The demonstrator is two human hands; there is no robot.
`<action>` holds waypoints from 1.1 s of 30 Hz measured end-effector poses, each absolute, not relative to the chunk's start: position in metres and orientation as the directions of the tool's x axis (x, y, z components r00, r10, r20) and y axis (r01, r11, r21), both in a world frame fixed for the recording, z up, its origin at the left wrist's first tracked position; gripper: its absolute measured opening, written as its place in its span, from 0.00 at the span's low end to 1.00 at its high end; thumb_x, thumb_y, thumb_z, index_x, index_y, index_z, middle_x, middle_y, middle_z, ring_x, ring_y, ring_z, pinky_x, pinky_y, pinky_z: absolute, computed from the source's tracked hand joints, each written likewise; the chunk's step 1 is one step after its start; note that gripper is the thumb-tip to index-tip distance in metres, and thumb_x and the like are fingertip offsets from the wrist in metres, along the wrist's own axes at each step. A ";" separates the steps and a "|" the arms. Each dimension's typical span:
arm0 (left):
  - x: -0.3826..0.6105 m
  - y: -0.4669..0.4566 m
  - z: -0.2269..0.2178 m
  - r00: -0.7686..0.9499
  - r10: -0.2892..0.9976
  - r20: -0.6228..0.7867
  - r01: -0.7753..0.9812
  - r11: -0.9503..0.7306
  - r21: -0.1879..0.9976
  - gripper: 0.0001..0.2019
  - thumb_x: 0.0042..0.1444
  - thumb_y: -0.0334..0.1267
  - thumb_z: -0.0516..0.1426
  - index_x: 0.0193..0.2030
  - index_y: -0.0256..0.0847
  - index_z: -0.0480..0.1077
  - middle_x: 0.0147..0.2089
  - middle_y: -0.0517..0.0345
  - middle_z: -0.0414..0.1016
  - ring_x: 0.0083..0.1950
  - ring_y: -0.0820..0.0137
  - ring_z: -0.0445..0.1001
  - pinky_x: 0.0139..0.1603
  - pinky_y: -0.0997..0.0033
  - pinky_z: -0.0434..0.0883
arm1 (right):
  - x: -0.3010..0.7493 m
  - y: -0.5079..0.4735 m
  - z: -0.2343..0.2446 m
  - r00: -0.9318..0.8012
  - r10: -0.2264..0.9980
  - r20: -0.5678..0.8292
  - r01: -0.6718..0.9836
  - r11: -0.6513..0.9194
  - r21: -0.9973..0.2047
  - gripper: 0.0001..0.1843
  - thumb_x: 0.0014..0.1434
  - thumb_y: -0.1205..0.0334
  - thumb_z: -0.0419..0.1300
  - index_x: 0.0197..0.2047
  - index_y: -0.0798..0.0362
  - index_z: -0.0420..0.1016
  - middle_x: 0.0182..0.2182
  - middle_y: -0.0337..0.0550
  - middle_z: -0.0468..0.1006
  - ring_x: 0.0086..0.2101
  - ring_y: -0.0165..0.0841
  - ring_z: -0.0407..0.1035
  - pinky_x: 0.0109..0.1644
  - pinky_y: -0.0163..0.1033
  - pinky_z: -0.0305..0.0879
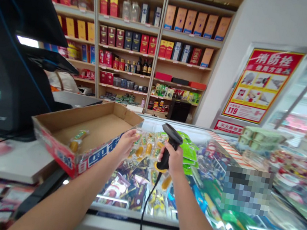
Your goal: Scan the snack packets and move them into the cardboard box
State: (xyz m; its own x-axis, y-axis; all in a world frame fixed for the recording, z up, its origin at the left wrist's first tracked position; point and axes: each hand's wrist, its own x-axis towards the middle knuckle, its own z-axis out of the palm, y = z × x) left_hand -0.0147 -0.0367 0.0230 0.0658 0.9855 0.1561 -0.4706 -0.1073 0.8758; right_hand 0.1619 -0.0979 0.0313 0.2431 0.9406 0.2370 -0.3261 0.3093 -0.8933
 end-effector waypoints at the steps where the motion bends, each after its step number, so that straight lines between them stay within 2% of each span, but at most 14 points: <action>1: -0.017 -0.034 0.016 0.030 0.978 0.206 -0.452 -0.170 0.876 0.19 0.33 0.34 0.70 0.36 0.37 0.73 0.31 0.57 0.78 0.35 0.69 0.77 0.37 0.73 0.72 | 0.162 -0.100 0.032 0.198 0.956 0.218 -0.342 0.276 -0.898 0.15 0.43 0.53 0.67 0.27 0.54 0.70 0.14 0.32 0.69 0.12 0.28 0.62 0.14 0.33 0.61; 5: -0.027 -0.024 0.000 -0.029 0.950 0.312 -0.375 -0.300 0.877 0.26 0.29 0.39 0.71 0.40 0.36 0.75 0.38 0.51 0.81 0.44 0.61 0.78 0.45 0.68 0.72 | 0.158 -0.107 0.034 -0.035 0.990 0.135 -0.287 0.119 -0.951 0.16 0.43 0.52 0.67 0.28 0.54 0.71 0.14 0.35 0.71 0.12 0.28 0.62 0.13 0.32 0.62; 9: -0.030 -0.022 -0.004 -0.051 0.942 0.331 -0.298 -0.331 0.896 0.26 0.29 0.38 0.71 0.41 0.35 0.76 0.40 0.49 0.81 0.45 0.61 0.78 0.48 0.66 0.72 | 0.151 -0.111 0.029 -0.193 0.974 0.115 -0.170 0.083 -0.982 0.16 0.44 0.52 0.68 0.26 0.54 0.70 0.14 0.36 0.71 0.12 0.28 0.62 0.13 0.32 0.62; 17: -0.028 -0.026 -0.003 -0.036 0.935 0.353 -0.260 -0.350 0.900 0.25 0.31 0.37 0.70 0.41 0.35 0.78 0.38 0.50 0.81 0.44 0.61 0.78 0.50 0.64 0.72 | 0.146 -0.113 0.027 -0.183 0.976 0.118 -0.130 0.095 -0.987 0.16 0.44 0.52 0.68 0.25 0.54 0.69 0.13 0.36 0.71 0.11 0.28 0.62 0.13 0.32 0.62; 24: -0.027 -0.025 -0.005 -0.024 0.923 0.383 -0.258 -0.376 0.890 0.20 0.33 0.37 0.68 0.38 0.36 0.78 0.38 0.50 0.82 0.45 0.59 0.78 0.51 0.61 0.72 | 0.147 -0.113 0.026 -0.201 0.975 0.097 -0.094 0.080 -0.992 0.14 0.45 0.54 0.66 0.21 0.54 0.69 0.12 0.36 0.70 0.11 0.28 0.62 0.13 0.31 0.61; 33: -0.028 -0.024 -0.006 -0.023 0.935 0.355 -0.261 -0.349 0.900 0.25 0.30 0.37 0.70 0.40 0.35 0.79 0.37 0.49 0.82 0.43 0.61 0.79 0.50 0.63 0.72 | 0.148 -0.109 0.022 -0.158 0.982 0.103 -0.127 0.083 -0.988 0.16 0.44 0.52 0.67 0.23 0.54 0.69 0.13 0.36 0.71 0.11 0.28 0.62 0.13 0.32 0.62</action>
